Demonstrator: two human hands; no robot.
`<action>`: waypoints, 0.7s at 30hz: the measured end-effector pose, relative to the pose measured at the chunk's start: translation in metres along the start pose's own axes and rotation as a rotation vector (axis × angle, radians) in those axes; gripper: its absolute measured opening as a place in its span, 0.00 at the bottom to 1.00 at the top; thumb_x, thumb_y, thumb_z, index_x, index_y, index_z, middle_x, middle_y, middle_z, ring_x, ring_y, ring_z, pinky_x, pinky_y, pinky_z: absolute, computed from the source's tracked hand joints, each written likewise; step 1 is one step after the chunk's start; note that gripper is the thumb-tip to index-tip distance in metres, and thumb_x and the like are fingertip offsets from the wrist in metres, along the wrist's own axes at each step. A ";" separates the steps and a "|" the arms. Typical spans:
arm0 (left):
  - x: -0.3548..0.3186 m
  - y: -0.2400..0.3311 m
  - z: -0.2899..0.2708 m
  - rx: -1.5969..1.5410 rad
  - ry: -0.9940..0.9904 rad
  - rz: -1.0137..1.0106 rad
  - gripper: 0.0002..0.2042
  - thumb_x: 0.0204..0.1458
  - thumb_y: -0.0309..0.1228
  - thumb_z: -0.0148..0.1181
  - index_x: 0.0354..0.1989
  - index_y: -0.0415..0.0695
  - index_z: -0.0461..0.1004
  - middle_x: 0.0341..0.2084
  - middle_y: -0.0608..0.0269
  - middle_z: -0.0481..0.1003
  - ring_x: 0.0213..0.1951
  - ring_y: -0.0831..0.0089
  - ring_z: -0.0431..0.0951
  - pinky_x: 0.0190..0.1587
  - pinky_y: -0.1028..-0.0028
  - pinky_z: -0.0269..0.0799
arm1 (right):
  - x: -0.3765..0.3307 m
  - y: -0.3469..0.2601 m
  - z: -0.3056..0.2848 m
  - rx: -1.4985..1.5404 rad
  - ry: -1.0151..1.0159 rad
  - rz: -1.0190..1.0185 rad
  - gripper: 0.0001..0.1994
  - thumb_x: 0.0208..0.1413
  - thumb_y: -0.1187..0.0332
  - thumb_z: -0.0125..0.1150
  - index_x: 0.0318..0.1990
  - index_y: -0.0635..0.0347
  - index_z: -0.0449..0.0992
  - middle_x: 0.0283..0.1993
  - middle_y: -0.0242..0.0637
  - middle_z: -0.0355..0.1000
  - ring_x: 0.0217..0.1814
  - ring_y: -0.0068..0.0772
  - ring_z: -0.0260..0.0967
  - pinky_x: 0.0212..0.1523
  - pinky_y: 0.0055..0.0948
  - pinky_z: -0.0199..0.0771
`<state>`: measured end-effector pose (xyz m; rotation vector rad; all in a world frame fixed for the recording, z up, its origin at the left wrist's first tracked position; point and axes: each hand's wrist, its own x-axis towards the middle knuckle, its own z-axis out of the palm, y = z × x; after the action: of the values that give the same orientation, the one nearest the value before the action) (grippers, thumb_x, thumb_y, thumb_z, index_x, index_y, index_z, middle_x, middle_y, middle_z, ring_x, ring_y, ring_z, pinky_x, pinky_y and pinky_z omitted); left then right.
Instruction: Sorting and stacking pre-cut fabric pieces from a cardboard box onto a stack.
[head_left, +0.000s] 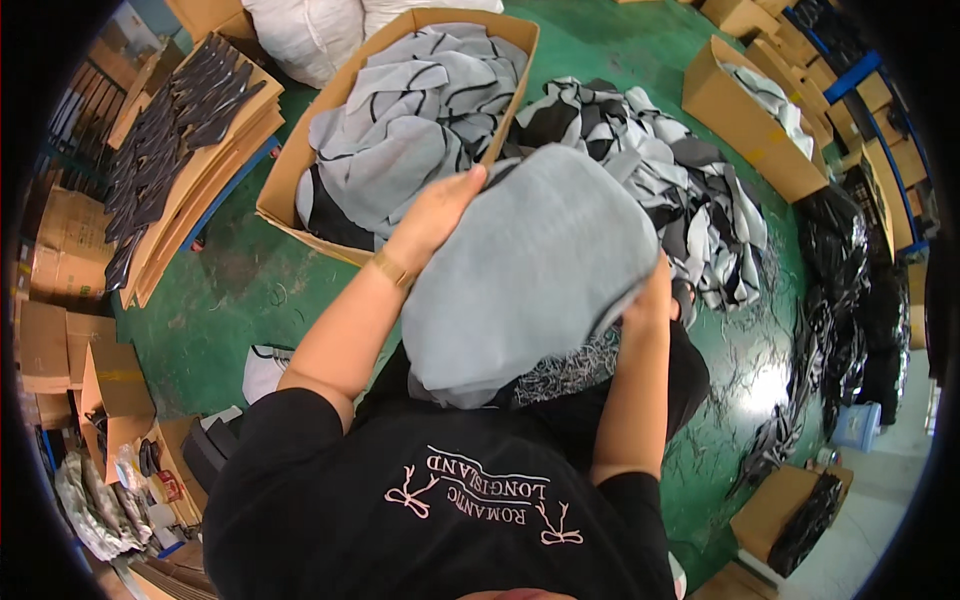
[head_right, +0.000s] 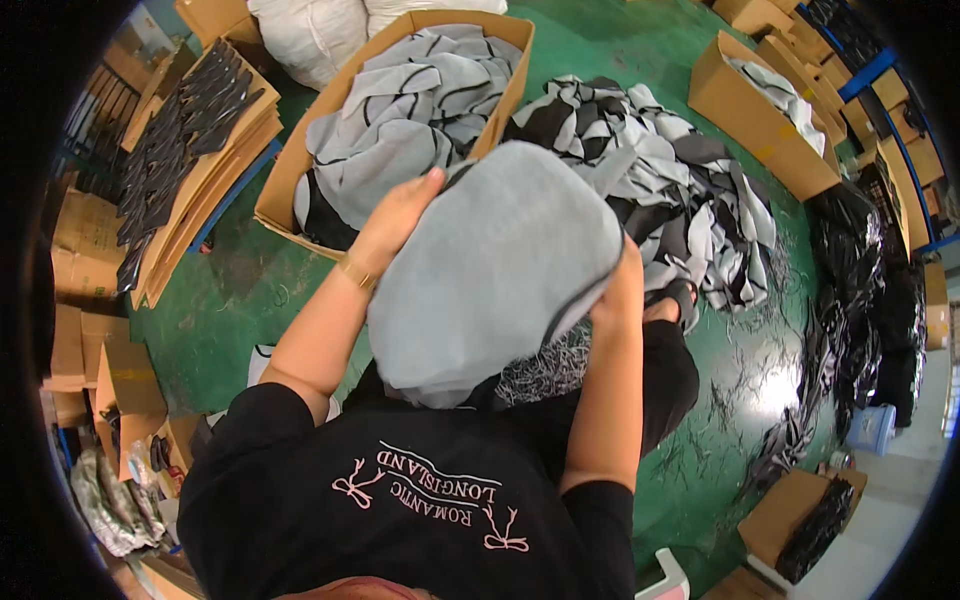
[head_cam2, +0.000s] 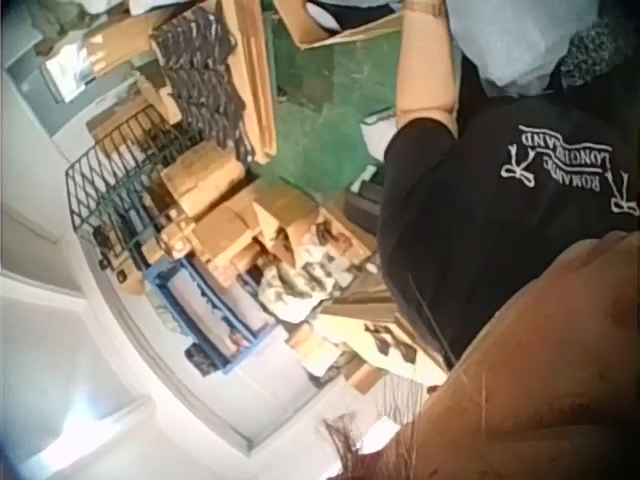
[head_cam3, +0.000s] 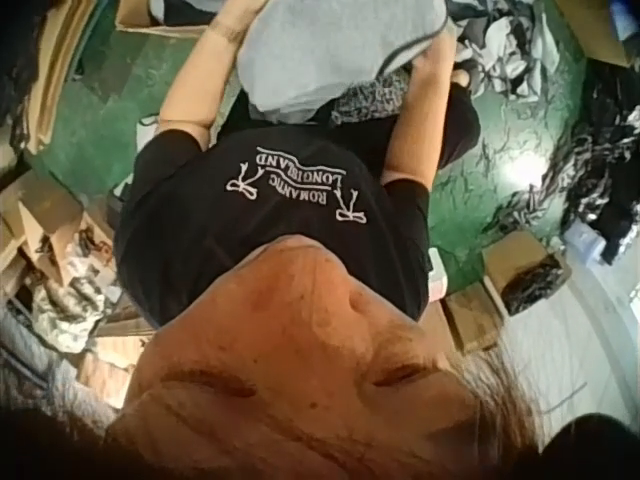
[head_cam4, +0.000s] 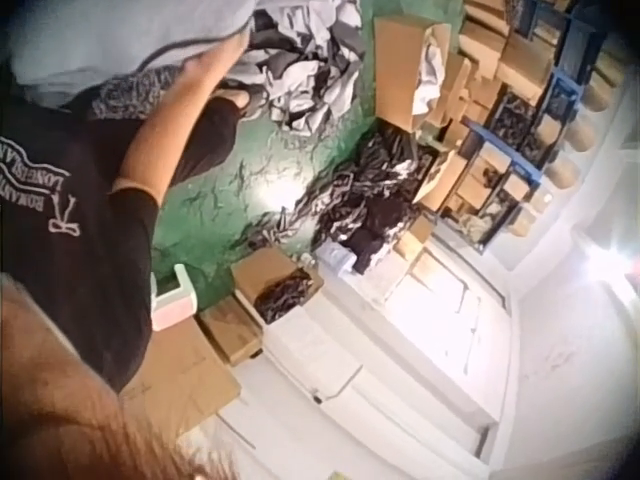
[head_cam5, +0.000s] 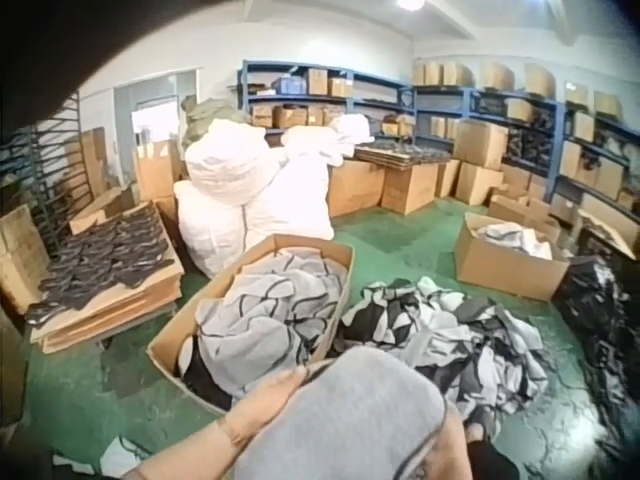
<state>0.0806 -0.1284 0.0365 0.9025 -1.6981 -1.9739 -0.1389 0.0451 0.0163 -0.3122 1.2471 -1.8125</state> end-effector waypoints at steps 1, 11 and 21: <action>0.018 -0.012 -0.002 0.012 0.094 0.056 0.21 0.59 0.47 0.48 0.37 0.38 0.75 0.34 0.63 0.77 0.36 0.72 0.75 0.39 0.72 0.68 | 0.024 0.009 -0.008 -0.054 -0.039 -0.010 0.19 0.59 0.61 0.45 0.49 0.67 0.70 0.47 0.41 0.73 0.45 0.36 0.71 0.47 0.34 0.71; -0.032 -0.083 -0.011 0.583 0.399 0.264 0.12 0.60 0.34 0.43 0.40 0.37 0.67 0.29 0.42 0.72 0.35 0.45 0.72 0.37 0.62 0.67 | 0.036 0.114 -0.024 -0.079 0.141 0.331 0.23 0.58 0.54 0.41 0.51 0.61 0.70 0.51 0.42 0.71 0.51 0.38 0.68 0.52 0.36 0.65; -0.024 -0.083 -0.008 0.571 0.370 0.334 0.14 0.57 0.31 0.49 0.49 0.38 0.65 0.29 0.44 0.74 0.32 0.48 0.75 0.33 0.62 0.70 | 0.017 0.039 0.061 -1.348 -0.183 -0.931 0.23 0.51 0.59 0.60 0.55 0.55 0.69 0.58 0.37 0.66 0.61 0.40 0.61 0.61 0.49 0.55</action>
<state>0.1132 -0.1019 -0.0399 1.0031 -2.0461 -1.0430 -0.0902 -0.0099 0.0067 -1.9935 2.2254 -1.1842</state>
